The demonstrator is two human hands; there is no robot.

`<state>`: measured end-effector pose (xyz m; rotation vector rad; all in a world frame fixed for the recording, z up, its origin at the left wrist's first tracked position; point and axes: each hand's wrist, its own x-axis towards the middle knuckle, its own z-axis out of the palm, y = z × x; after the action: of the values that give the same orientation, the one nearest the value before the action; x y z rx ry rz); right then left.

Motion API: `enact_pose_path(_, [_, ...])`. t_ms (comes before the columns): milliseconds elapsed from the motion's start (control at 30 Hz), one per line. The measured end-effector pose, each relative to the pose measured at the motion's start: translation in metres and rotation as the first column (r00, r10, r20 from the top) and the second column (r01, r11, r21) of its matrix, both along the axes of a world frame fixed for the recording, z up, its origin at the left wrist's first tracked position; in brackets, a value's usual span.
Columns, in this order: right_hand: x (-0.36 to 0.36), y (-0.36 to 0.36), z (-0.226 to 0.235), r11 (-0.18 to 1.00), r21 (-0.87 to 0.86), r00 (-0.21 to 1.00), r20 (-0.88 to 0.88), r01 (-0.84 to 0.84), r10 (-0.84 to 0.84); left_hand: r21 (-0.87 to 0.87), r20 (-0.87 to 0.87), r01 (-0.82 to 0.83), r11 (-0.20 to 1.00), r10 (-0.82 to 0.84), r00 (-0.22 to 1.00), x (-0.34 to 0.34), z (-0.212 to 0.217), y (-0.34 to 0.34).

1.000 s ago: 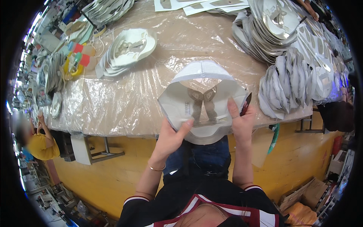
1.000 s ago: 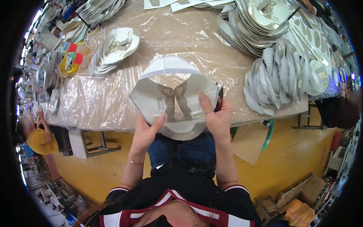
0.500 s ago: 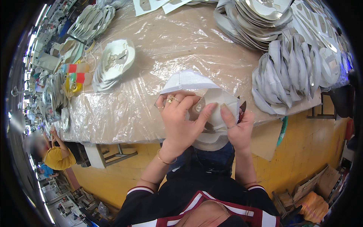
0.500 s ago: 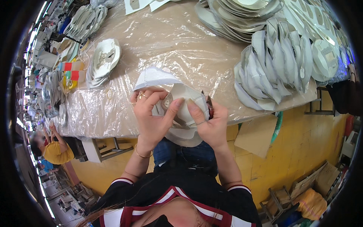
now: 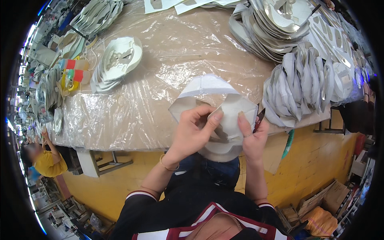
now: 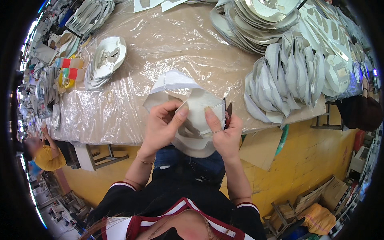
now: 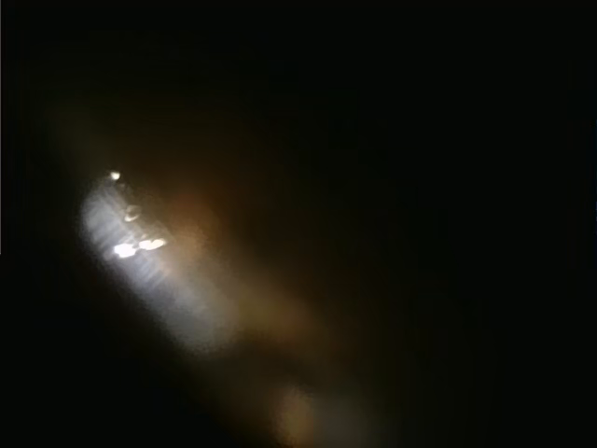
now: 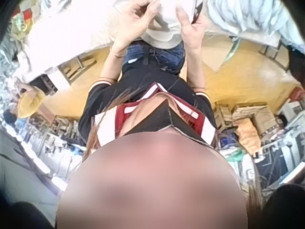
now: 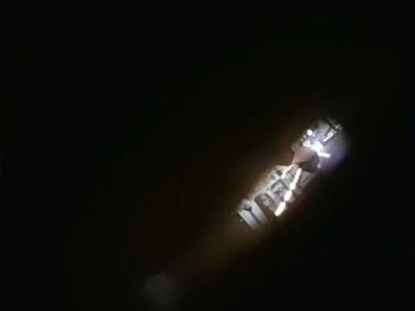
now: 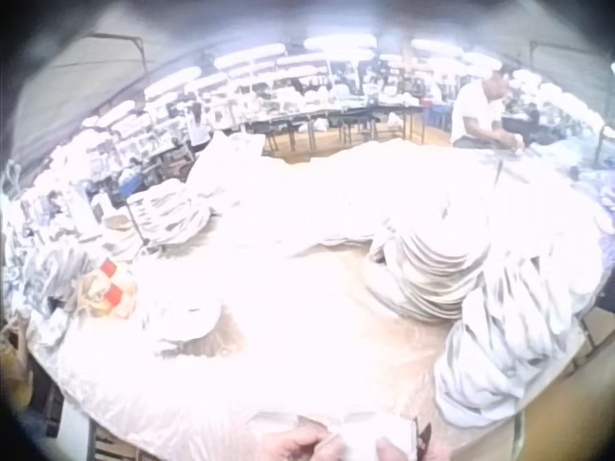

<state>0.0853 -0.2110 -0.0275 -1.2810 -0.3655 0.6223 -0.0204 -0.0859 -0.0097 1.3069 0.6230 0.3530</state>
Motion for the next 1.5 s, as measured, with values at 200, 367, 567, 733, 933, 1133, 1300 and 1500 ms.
enact_pose_path(200, [-0.024,0.014,-0.025,0.883,0.034,0.712,0.577,0.469,-0.401,-0.252,0.008,-0.02,0.968,0.023,1.0,-0.017,-0.014,0.01])
enact_pose_path(367, [-0.048,-0.003,-0.01,0.876,0.097,0.017,0.993,0.472,-0.119,-0.098,-0.051,-0.045,0.994,0.04,0.998,-0.043,-0.011,0.024])
enact_pose_path(567, [-0.037,-0.011,0.028,0.945,-0.272,-0.295,0.902,0.183,0.316,0.218,-0.162,0.244,0.945,-0.211,0.964,-0.058,-0.001,0.039])
enact_pose_path(733, [-0.02,-0.008,0.016,0.912,-0.409,0.051,0.911,-0.005,0.409,-0.157,-0.051,0.452,0.878,-0.464,0.884,-0.061,-0.012,0.047])
enact_pose_path(933, [-0.031,-0.019,0.012,0.925,-0.379,0.018,0.925,-0.024,0.379,-0.103,-0.088,0.568,0.817,-0.576,0.813,-0.068,-0.011,0.051])
enact_pose_path(1133, [-0.039,-0.021,0.018,0.927,-0.371,0.04,0.929,0.05,0.369,-0.024,-0.087,0.565,0.825,-0.564,0.821,-0.071,-0.001,0.048])
enact_pose_path(1300, [-0.043,-0.024,0.018,0.939,-0.34,0.018,0.94,0.058,0.34,-0.074,-0.134,0.577,0.814,-0.581,0.803,-0.073,-0.003,0.046])
enact_pose_path(1500, [-0.045,-0.024,0.017,0.952,-0.304,-0.013,0.952,0.043,0.305,-0.116,-0.149,0.62,0.776,-0.631,0.762,-0.07,-0.005,0.045])
